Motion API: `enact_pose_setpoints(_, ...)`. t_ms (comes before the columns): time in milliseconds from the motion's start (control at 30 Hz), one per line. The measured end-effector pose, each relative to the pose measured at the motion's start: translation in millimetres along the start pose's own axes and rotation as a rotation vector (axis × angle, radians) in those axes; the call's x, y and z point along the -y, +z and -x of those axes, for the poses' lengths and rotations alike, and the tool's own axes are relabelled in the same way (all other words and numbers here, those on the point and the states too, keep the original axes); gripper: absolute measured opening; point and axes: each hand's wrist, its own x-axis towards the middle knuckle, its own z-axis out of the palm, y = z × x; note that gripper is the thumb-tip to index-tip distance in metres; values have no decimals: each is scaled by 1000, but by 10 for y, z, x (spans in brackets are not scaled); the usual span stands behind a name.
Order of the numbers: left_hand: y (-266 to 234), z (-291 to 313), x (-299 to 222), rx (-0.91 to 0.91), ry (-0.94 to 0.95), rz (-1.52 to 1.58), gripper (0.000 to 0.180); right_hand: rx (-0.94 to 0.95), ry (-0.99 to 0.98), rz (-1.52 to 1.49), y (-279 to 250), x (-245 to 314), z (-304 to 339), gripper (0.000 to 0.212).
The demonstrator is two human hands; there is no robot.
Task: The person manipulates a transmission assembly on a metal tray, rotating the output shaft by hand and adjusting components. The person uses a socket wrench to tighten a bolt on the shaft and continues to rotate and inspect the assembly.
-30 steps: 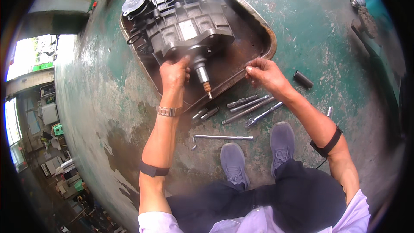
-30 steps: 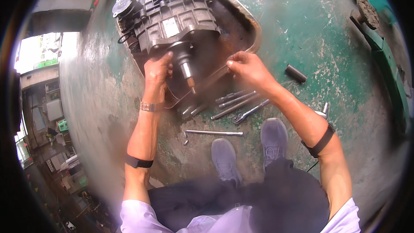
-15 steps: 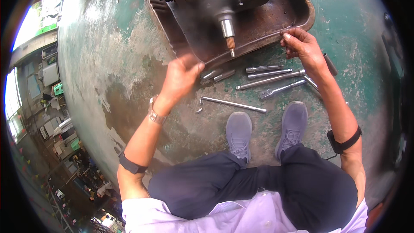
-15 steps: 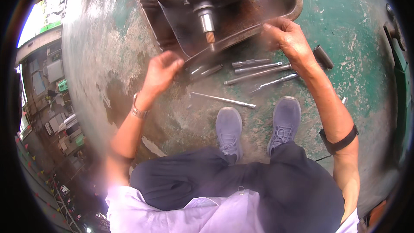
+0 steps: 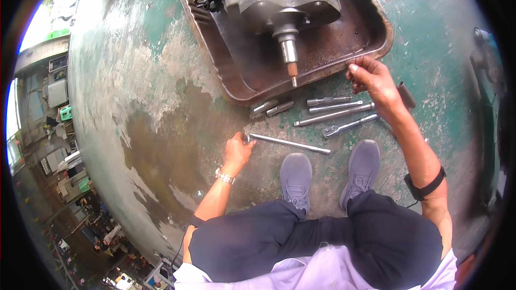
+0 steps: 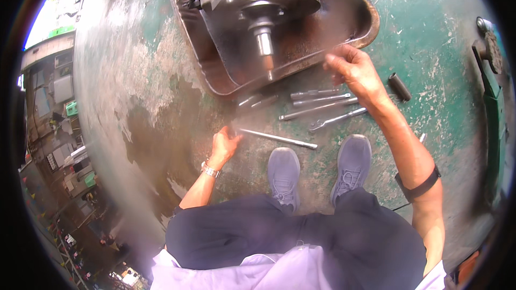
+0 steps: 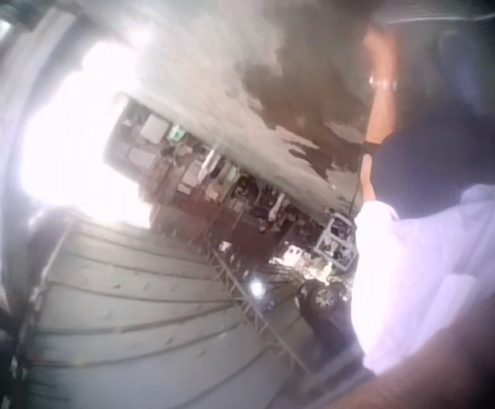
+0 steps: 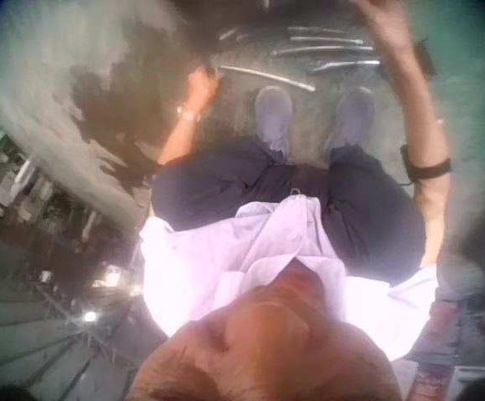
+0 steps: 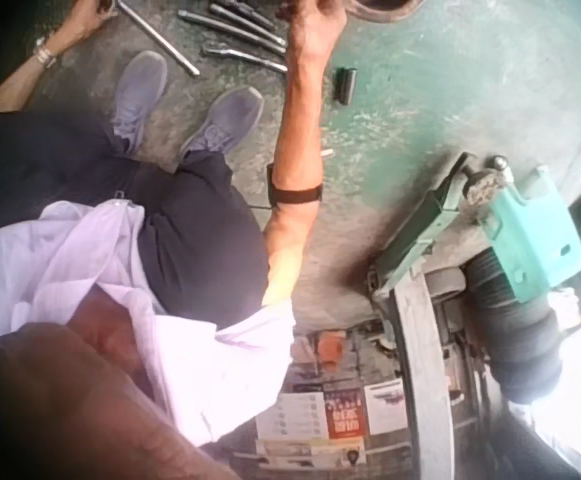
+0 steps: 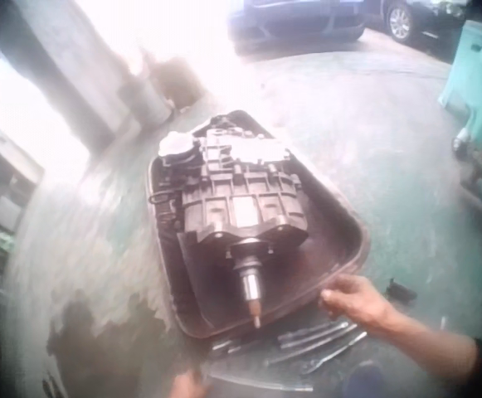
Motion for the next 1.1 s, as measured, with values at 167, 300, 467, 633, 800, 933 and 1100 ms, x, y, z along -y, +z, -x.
enact_pose_setpoints(167,44,-72,20,-3,-25,-49,33,10,-21,-24,38,26,29,20)
enact_pose_setpoints(300,5,-99,136,81,16,-77,32,21,-42,-21,24,5,29,19)
enact_pose_setpoints(467,-385,-95,48,225,-48,284,23,35,-27,96,23,8,30,31)
enact_pose_setpoints(633,-1011,-16,-760,359,117,596,11,83,-93,159,189,136,68,26)
enact_pose_setpoints(800,-1251,26,-1783,477,260,566,13,98,-105,190,462,296,113,25)
enact_pose_setpoints(933,-1191,-122,-2216,428,401,755,13,145,-189,229,569,349,65,25)
enact_pose_setpoints(1100,-1176,-534,-2094,175,263,859,17,120,-210,364,385,505,-80,26)
